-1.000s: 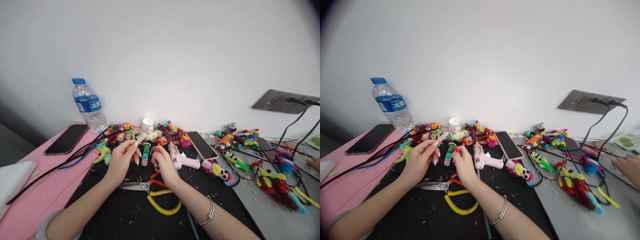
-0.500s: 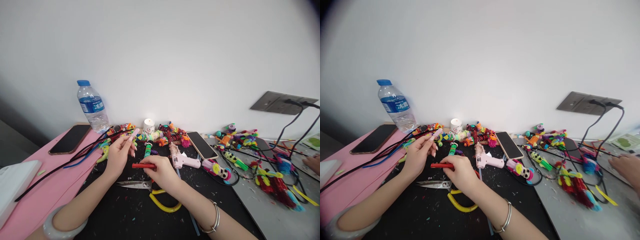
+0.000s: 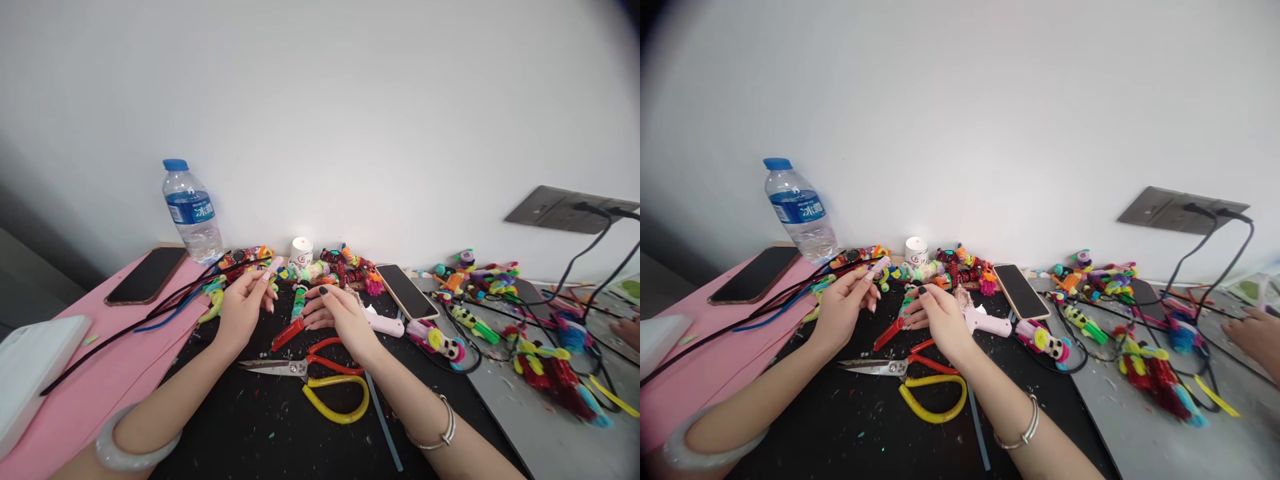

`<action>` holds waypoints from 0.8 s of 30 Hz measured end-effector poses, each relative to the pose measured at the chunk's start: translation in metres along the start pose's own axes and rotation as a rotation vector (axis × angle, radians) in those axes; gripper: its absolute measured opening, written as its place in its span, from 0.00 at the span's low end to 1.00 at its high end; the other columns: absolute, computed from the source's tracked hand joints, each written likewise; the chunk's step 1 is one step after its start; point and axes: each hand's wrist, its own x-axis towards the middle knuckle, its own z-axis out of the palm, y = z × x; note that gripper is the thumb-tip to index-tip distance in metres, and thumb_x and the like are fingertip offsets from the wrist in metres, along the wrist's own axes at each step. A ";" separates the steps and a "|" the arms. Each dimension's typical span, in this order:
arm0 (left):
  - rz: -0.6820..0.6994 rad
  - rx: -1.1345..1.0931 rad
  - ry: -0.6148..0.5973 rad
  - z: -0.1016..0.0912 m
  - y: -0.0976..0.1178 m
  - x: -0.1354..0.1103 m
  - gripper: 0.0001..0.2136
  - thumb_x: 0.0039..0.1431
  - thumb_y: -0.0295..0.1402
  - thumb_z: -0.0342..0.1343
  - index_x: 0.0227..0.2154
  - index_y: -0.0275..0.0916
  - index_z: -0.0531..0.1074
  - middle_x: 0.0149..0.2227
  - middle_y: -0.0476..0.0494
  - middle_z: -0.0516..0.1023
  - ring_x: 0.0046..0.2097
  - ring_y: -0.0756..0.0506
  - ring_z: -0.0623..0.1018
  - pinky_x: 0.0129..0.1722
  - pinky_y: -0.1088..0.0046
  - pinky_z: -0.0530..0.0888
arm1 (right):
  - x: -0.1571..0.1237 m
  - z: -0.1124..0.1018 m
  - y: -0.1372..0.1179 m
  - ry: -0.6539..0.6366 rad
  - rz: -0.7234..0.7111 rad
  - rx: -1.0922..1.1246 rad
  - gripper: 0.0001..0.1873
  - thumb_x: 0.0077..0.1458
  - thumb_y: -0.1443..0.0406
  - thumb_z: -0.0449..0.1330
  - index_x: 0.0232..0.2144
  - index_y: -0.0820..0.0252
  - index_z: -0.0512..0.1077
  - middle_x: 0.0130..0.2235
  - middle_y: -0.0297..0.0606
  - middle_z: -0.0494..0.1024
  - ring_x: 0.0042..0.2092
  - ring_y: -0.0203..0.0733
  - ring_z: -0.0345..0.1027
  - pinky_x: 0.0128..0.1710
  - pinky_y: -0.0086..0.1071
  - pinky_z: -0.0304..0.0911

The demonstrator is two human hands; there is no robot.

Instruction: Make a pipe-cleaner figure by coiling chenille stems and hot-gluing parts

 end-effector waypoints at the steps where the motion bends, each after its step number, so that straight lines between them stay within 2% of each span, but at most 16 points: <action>1: 0.000 -0.002 -0.002 0.000 0.000 0.000 0.09 0.58 0.37 0.52 0.34 0.36 0.70 0.23 0.53 0.71 0.20 0.53 0.68 0.22 0.77 0.66 | 0.001 -0.001 -0.002 0.002 0.008 0.048 0.15 0.55 0.55 0.54 0.35 0.62 0.68 0.27 0.35 0.75 0.25 0.34 0.71 0.27 0.28 0.67; 8: -0.018 -0.030 0.006 0.000 -0.002 0.001 0.09 0.57 0.37 0.53 0.35 0.36 0.70 0.22 0.53 0.71 0.20 0.54 0.68 0.21 0.77 0.66 | 0.003 -0.010 -0.014 -0.025 -0.003 0.261 0.10 0.52 0.63 0.57 0.35 0.64 0.70 0.31 0.41 0.78 0.30 0.39 0.74 0.33 0.31 0.70; 15: -0.234 -0.290 -0.061 0.010 0.002 -0.007 0.12 0.54 0.39 0.57 0.37 0.39 0.66 0.27 0.52 0.74 0.19 0.54 0.70 0.18 0.79 0.68 | 0.008 -0.005 -0.020 -0.110 0.016 0.338 0.16 0.59 0.58 0.47 0.37 0.62 0.70 0.35 0.42 0.77 0.36 0.40 0.74 0.37 0.34 0.69; 18: -0.319 -0.346 -0.098 0.016 0.005 -0.012 0.13 0.53 0.39 0.58 0.38 0.40 0.65 0.28 0.52 0.74 0.18 0.54 0.71 0.17 0.79 0.69 | 0.011 -0.002 -0.022 -0.161 -0.001 0.339 0.17 0.60 0.57 0.46 0.37 0.61 0.70 0.36 0.42 0.76 0.38 0.41 0.73 0.36 0.34 0.70; 24: -0.388 -0.427 -0.152 0.022 0.009 -0.018 0.12 0.54 0.38 0.58 0.38 0.40 0.66 0.26 0.56 0.70 0.16 0.58 0.69 0.16 0.83 0.68 | 0.013 -0.002 -0.019 -0.270 -0.060 0.255 0.20 0.57 0.52 0.51 0.40 0.61 0.69 0.39 0.43 0.74 0.40 0.44 0.72 0.27 0.32 0.71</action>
